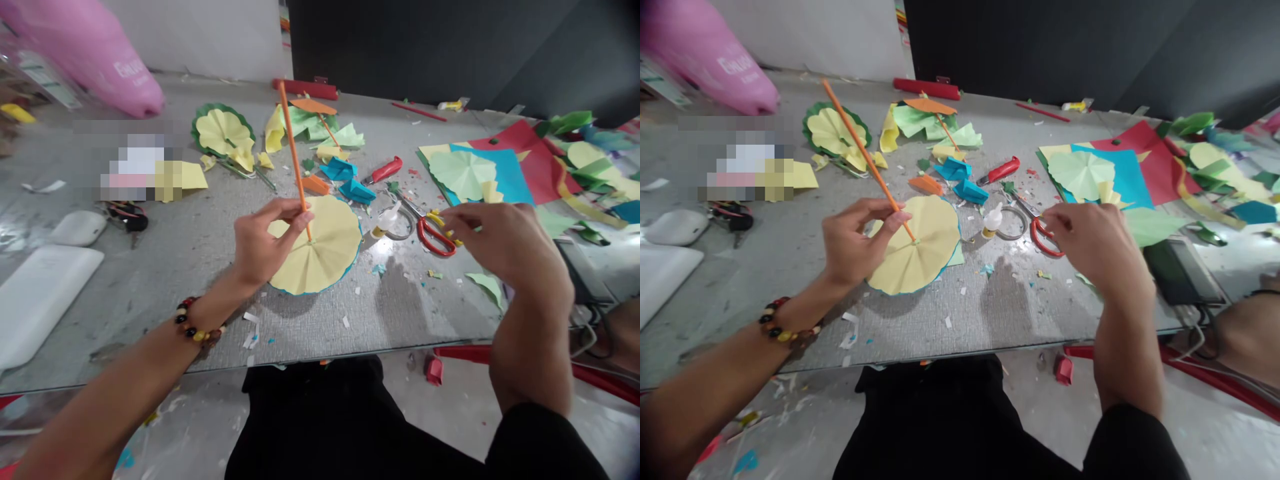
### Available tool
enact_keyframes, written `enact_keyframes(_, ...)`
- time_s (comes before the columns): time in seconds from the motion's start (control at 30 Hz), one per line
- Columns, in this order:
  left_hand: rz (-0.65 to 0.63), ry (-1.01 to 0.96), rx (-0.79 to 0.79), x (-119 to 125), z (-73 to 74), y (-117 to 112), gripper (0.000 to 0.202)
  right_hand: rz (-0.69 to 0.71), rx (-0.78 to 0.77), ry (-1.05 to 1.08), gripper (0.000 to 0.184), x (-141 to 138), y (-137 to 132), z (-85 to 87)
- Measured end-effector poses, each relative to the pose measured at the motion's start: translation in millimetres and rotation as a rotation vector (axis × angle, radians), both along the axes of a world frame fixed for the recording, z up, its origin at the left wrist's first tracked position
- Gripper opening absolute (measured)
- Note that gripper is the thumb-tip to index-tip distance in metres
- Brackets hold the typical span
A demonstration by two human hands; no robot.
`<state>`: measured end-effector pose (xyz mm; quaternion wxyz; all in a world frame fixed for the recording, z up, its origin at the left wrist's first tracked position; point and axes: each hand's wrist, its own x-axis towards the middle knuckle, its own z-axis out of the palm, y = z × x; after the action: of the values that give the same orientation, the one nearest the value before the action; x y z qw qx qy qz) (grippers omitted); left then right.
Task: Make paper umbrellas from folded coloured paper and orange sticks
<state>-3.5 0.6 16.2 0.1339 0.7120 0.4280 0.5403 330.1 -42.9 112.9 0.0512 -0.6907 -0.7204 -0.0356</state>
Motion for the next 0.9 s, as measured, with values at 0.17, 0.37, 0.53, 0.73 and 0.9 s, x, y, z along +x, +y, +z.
enact_keyframes(0.17, 0.034, -0.009, 0.0, -3.6, 2.1, 1.6, 0.017, -0.006, -0.089, -0.165, 0.024, -1.8, -24.2, -0.5)
enact_keyframes(0.37, 0.038, -0.014, -0.024, -5.5, 2.1, 5.3, 0.018, 0.428, 0.048, -0.01, 0.032, -45.6, -10.1, -61.4)
enact_keyframes(0.53, -0.021, 0.026, -0.008, -3.7, 0.4, 3.9, 0.016, 0.452, -0.108, -0.197, 0.029, -89.1, 10.7, -81.2)
enact_keyframes(0.73, -0.07, 0.012, 0.007, -2.1, 0.5, 1.0, 0.012, 0.416, -0.128, -0.235, 0.023, -88.6, 14.2, -70.4)
enact_keyframes(0.9, -0.144, 0.002, -0.076, 1.6, -1.3, -1.0, 0.013, 0.212, 0.221, -0.042, 0.019, -61.7, -25.1, -30.7)
